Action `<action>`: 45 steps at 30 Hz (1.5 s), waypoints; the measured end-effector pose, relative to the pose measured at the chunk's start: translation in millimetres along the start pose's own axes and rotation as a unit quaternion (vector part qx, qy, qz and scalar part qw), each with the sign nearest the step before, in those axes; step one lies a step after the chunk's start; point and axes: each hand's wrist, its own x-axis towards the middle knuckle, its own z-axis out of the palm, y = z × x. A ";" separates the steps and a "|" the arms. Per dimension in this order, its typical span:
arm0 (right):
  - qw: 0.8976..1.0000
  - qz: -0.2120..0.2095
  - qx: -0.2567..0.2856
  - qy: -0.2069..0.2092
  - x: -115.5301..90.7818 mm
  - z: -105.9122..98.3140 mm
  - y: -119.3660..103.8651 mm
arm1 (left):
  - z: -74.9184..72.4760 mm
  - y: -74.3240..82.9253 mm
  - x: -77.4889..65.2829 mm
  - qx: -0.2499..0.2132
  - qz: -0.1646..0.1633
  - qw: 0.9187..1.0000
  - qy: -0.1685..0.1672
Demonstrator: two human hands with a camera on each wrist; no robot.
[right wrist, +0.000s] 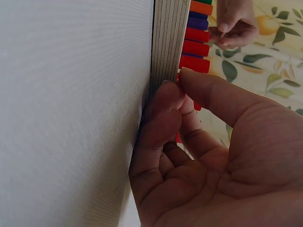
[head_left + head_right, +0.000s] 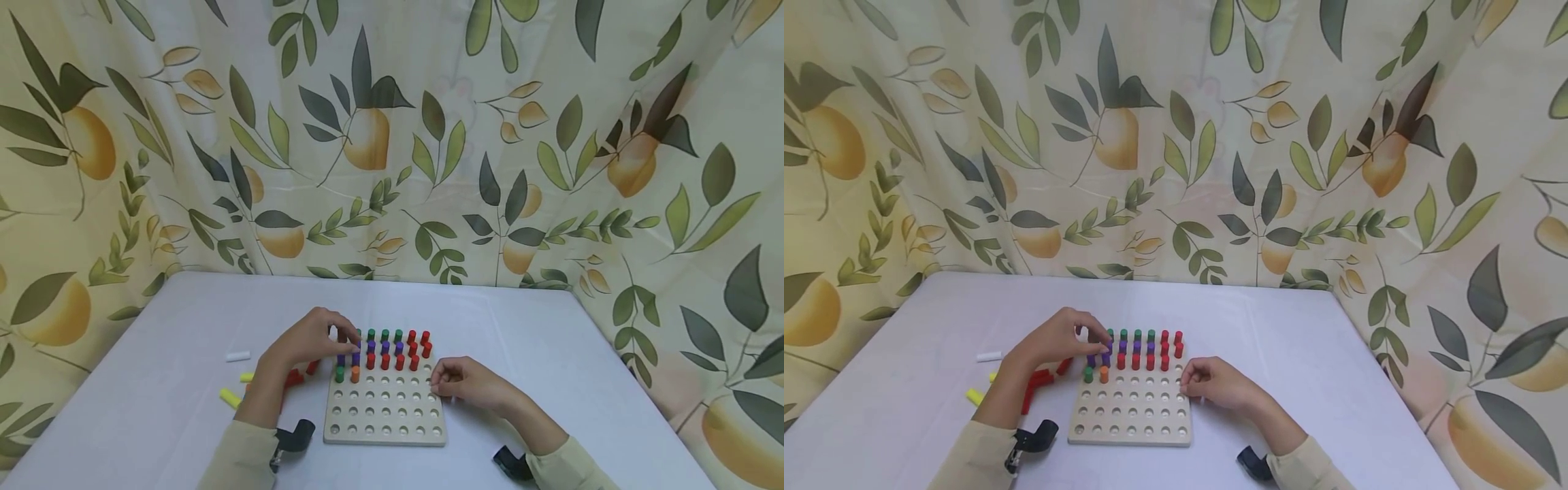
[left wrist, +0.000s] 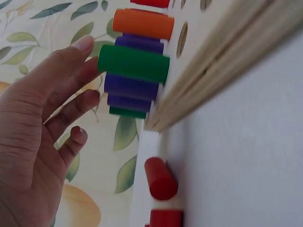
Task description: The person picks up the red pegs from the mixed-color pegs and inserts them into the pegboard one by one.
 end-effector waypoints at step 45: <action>1.000 0.002 0.011 -0.004 1.6 -0.5 3.1 | -35.1 -29.7 -46.9 0.034 -0.123 0.992 0.005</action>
